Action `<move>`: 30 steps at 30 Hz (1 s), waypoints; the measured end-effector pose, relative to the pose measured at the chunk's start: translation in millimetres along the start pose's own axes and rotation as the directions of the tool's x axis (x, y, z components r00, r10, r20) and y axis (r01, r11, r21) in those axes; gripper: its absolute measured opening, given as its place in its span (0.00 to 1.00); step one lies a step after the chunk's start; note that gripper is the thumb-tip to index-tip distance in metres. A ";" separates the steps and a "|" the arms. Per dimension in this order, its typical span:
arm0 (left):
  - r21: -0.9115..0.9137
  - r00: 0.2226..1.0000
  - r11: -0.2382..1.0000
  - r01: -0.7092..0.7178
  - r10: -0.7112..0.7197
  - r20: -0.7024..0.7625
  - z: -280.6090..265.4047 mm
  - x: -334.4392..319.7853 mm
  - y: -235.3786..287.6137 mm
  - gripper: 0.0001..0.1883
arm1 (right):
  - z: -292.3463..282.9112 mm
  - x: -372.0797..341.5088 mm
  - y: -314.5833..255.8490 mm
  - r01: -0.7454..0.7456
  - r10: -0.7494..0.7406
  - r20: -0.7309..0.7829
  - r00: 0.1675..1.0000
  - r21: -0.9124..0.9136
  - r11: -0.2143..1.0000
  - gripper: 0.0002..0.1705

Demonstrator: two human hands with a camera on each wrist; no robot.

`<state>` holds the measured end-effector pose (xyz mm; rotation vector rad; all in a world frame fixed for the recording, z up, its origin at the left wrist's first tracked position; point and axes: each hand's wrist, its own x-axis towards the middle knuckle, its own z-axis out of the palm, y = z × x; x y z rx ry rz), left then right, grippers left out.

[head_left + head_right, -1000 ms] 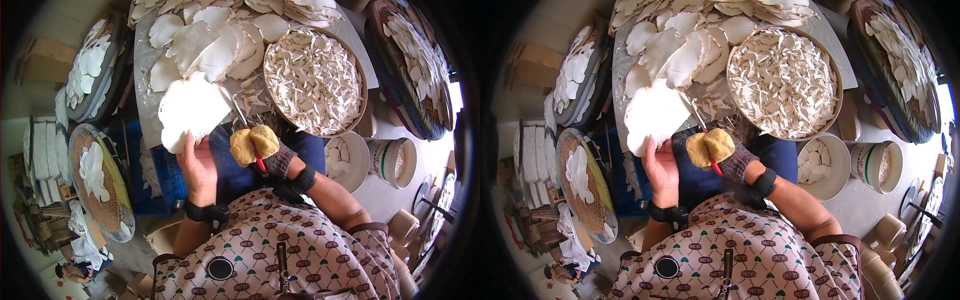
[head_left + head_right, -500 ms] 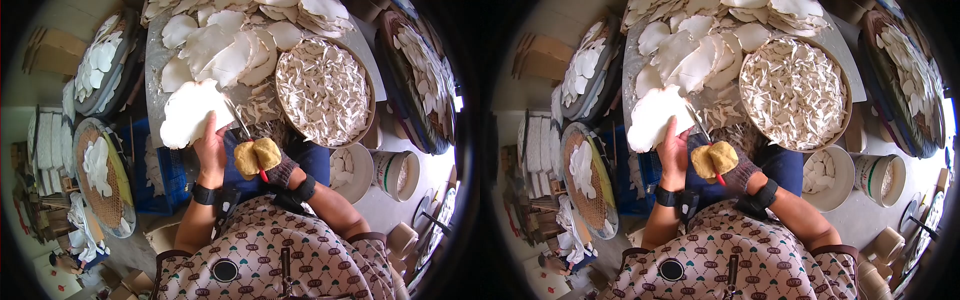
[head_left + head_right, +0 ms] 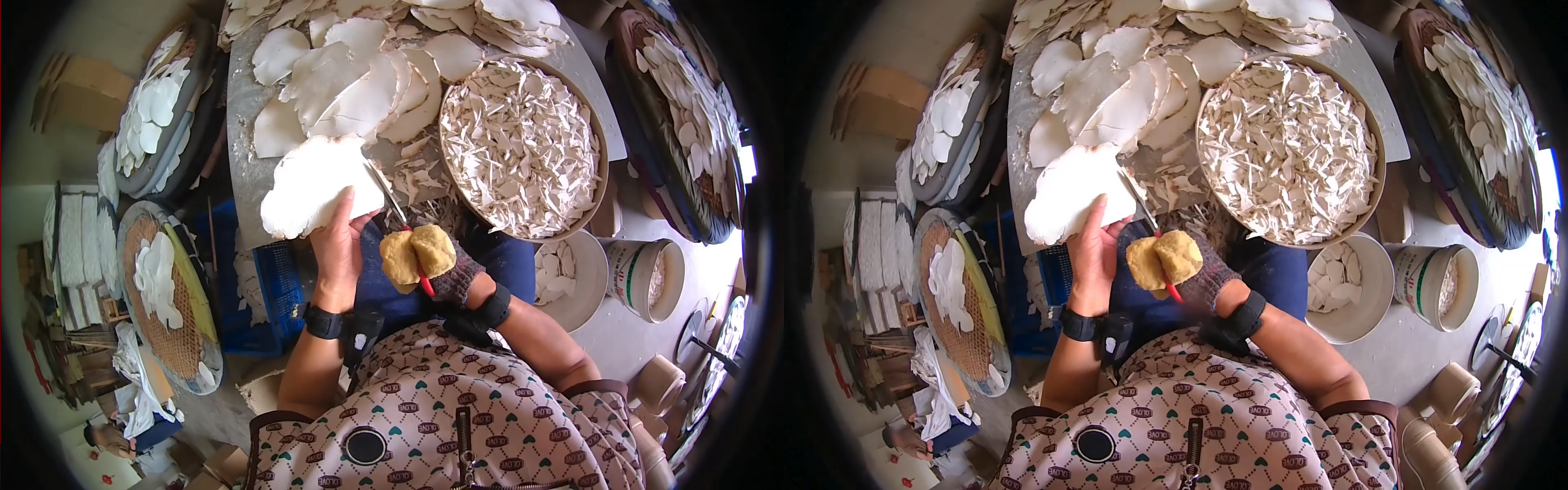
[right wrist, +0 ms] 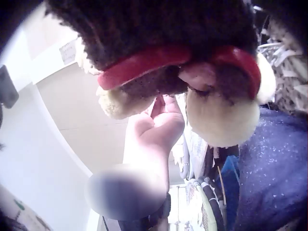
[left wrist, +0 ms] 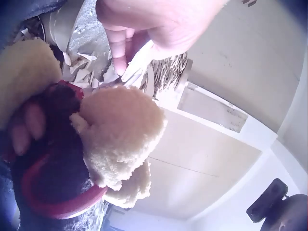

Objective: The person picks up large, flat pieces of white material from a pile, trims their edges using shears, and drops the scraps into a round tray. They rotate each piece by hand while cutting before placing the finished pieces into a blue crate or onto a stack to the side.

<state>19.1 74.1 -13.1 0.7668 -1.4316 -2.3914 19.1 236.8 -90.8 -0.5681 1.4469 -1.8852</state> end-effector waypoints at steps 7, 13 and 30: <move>0.094 0.992 0.991 0.094 -0.101 0.072 -7.7 1.3 9.3 0.16 | -4.8 -0.1 3.1 0.100 -0.094 0.048 0.994 -0.153 0.983 0.15; 0.066 0.993 0.994 0.090 -0.094 0.069 -9.1 -3.3 2.9 0.18 | -3.6 2.7 -8.1 -0.103 0.090 0.062 0.994 0.267 0.958 0.14; -0.062 0.996 0.995 0.081 -0.078 0.051 -13.8 -11.9 5.4 0.19 | -2.3 4.9 -2.1 0.024 -0.029 -0.039 0.999 -0.136 0.990 0.21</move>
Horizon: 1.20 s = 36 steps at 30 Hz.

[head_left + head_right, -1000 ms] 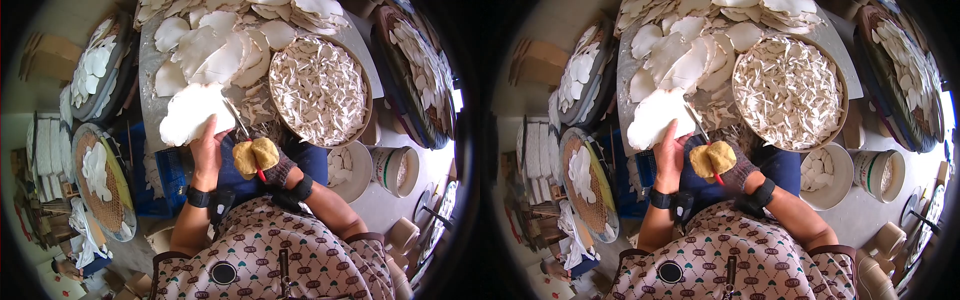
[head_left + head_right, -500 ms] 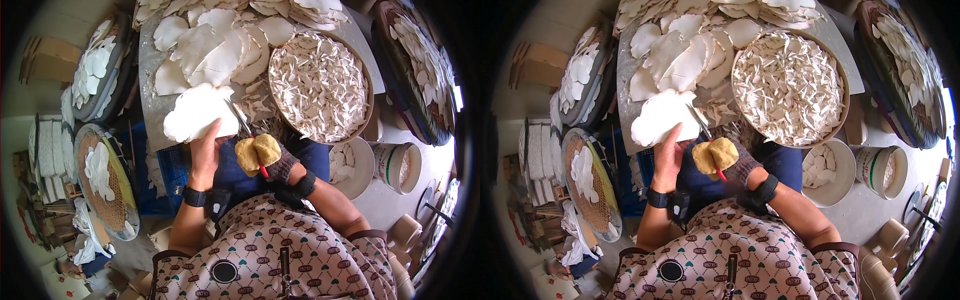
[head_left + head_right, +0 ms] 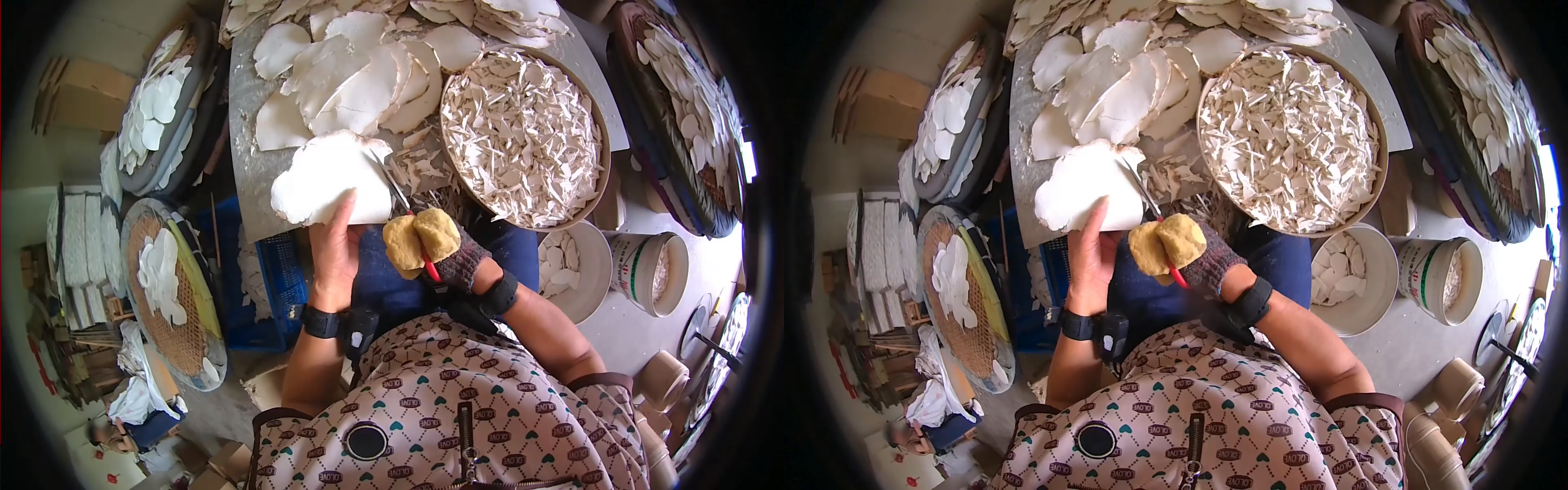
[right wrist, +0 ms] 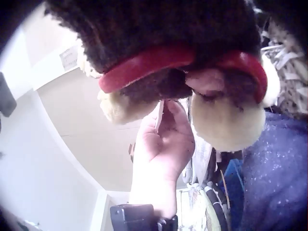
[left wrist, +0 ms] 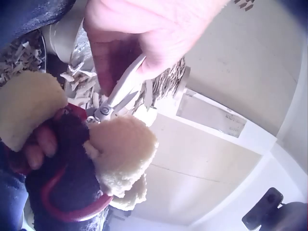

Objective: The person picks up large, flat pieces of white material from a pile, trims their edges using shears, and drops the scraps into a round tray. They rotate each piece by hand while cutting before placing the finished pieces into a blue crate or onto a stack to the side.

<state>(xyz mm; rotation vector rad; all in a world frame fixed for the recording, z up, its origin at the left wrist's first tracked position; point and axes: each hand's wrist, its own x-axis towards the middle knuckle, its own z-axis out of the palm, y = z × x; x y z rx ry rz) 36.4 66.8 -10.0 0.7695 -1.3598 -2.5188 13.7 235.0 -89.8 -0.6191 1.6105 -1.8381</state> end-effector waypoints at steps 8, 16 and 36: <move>0.107 0.996 0.992 -0.069 0.075 -0.056 -9.3 6.2 5.9 0.22 | 2.3 -4.7 -6.8 0.091 -0.088 0.078 0.993 -0.043 0.995 0.14; 0.144 1.000 0.990 -0.005 0.003 0.012 -11.2 2.6 10.5 0.25 | 3.7 3.6 -15.8 0.057 -0.060 0.065 0.996 0.054 0.997 0.15; 0.180 0.985 0.969 -0.168 0.170 0.006 5.9 -24.6 -2.4 0.29 | -6.1 12.8 -5.8 0.295 -0.314 -0.003 0.949 -0.336 0.894 0.17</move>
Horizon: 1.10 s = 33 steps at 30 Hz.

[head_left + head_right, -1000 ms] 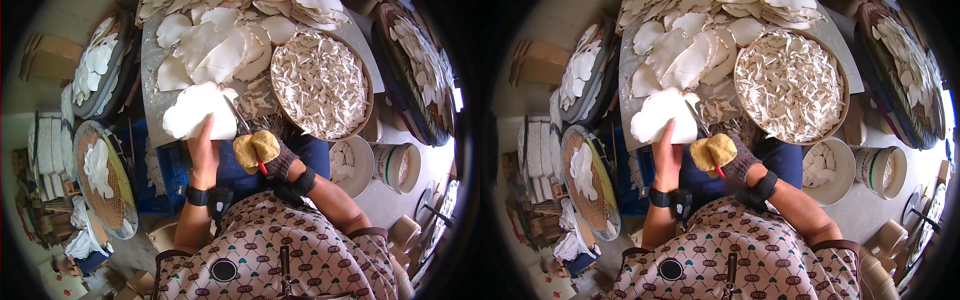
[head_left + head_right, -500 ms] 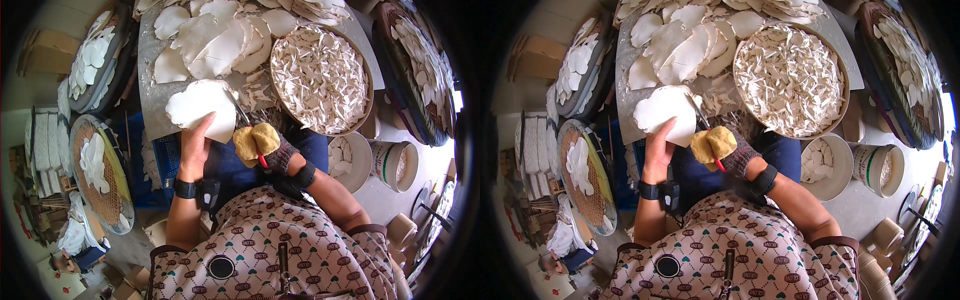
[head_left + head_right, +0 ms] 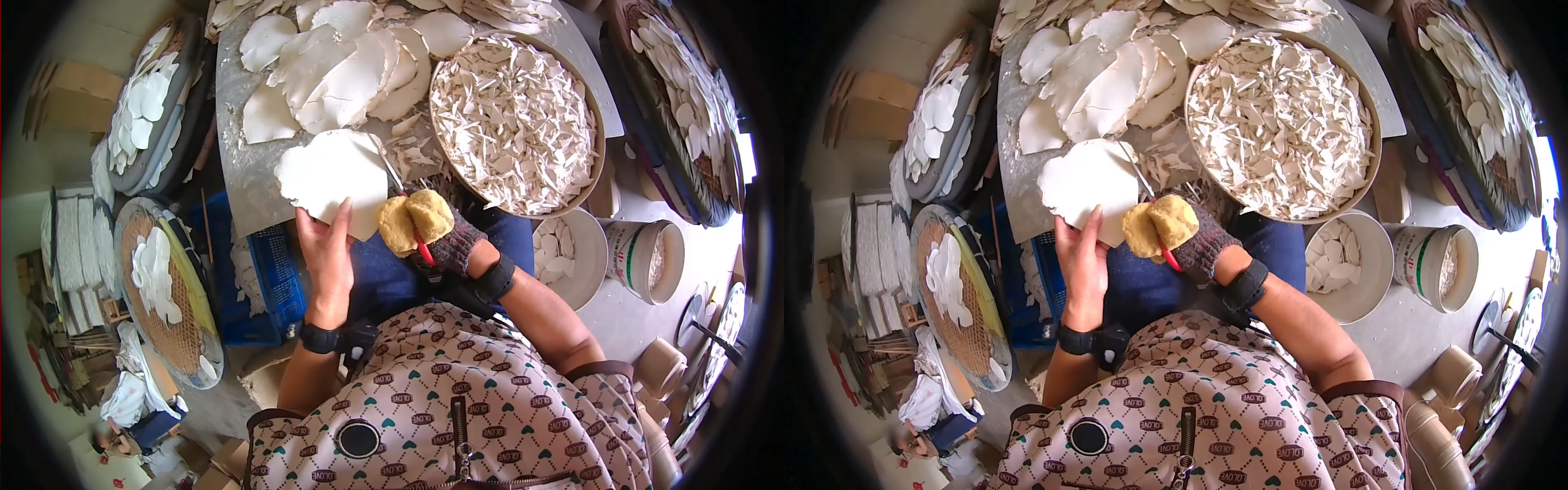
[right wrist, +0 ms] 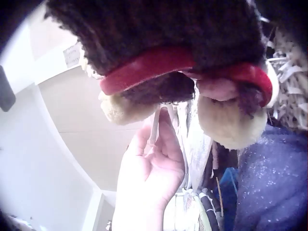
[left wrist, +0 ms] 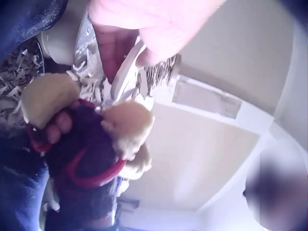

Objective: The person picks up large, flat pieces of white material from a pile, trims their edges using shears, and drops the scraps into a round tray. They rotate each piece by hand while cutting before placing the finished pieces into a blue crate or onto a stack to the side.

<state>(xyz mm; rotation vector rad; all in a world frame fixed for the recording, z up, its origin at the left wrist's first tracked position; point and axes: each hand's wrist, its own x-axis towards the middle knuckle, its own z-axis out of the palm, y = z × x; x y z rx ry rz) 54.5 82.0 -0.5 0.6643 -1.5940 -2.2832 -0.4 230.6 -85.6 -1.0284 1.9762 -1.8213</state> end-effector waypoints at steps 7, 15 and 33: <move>0.163 0.997 0.984 -0.070 0.074 -0.022 -14.6 17.2 -8.5 0.30 | -4.7 -9.1 -15.6 -0.210 0.198 0.073 0.977 0.225 0.951 0.21; 0.213 0.990 0.977 -0.007 -0.023 0.137 -29.3 25.6 -3.9 0.24 | -8.9 -4.8 -10.9 -0.136 0.126 0.114 0.985 0.089 0.987 0.17; 0.263 0.940 0.951 0.162 -0.230 0.254 -34.5 29.7 11.4 0.26 | -15.4 -9.1 -30.2 -0.144 0.139 0.048 0.989 0.122 0.982 0.16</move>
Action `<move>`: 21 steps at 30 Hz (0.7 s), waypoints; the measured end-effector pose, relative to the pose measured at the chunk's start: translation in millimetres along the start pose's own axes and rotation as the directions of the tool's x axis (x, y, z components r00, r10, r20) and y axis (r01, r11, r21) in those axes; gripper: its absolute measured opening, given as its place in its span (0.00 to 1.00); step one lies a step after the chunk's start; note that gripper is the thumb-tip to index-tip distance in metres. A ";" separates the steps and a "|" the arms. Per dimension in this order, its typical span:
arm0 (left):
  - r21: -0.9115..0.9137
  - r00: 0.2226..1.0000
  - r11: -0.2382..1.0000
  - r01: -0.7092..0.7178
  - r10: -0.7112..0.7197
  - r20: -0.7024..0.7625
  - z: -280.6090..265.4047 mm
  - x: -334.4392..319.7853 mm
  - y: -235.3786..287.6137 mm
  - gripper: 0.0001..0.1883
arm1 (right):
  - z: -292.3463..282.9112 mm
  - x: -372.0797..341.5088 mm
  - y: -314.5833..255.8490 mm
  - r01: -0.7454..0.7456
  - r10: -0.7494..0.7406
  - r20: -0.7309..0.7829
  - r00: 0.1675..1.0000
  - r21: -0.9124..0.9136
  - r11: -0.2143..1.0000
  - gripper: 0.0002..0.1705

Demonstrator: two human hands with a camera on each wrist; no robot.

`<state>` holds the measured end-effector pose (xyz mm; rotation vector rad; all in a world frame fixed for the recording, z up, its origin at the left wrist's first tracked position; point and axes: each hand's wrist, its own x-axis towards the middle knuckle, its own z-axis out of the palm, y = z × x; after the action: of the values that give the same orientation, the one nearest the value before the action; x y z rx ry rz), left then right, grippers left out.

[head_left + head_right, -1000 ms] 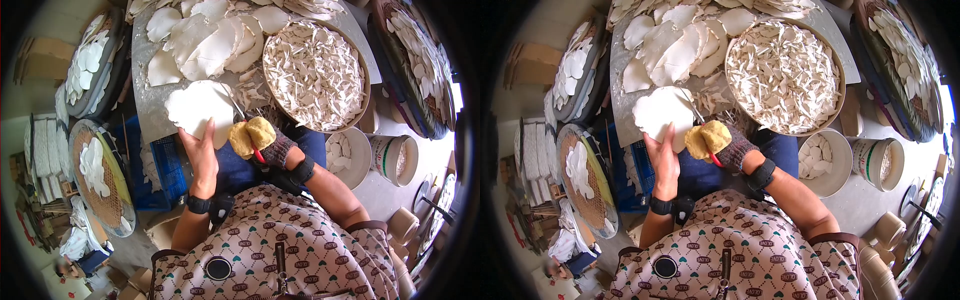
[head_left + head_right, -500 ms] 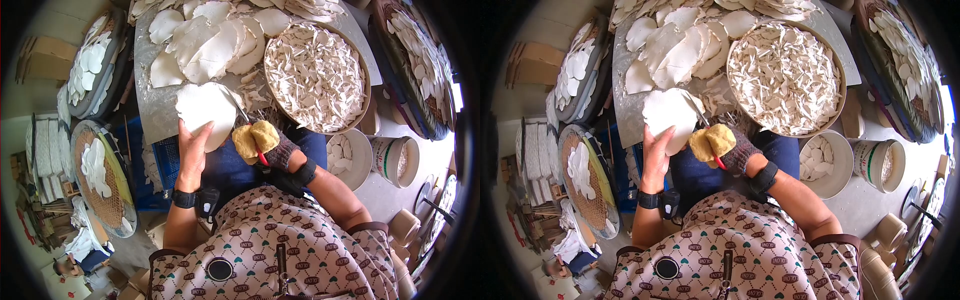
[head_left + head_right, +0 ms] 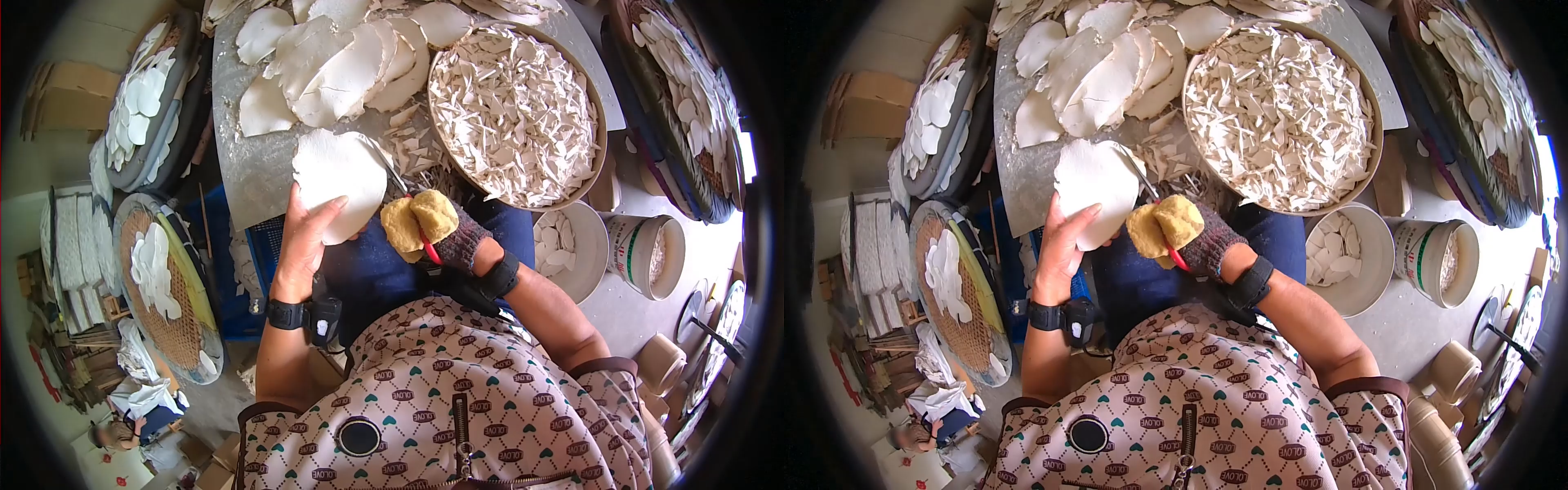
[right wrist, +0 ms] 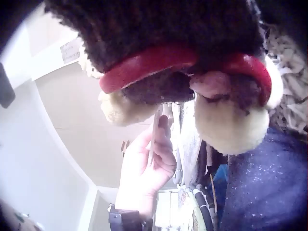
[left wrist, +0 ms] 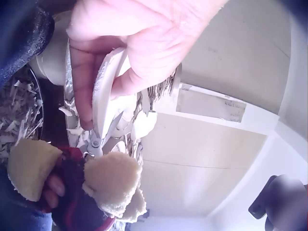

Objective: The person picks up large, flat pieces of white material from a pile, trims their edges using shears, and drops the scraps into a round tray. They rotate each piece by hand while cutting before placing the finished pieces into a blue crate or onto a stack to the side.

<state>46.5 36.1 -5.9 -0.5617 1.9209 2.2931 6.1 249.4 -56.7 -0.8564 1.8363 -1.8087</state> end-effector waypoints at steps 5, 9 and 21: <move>0.005 0.998 0.999 0.053 -0.053 0.021 3.4 0.0 10.9 0.26 | 6.2 -5.1 22.9 -0.047 0.050 -0.025 0.998 0.079 0.996 0.17; 0.018 0.998 0.998 0.057 -0.057 0.009 2.3 0.0 12.1 0.28 | 4.0 -5.8 23.7 -0.135 0.118 0.074 0.990 0.302 0.944 0.15; -0.090 1.000 0.996 -0.014 0.013 -0.019 7.0 -1.6 8.7 0.29 | 0.4 -9.4 38.3 0.031 -0.044 0.030 0.999 0.343 0.939 0.14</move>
<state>43.8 41.4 3.7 -0.5826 1.8422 2.4015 8.1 254.0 -95.7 -0.7886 1.4275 -2.0406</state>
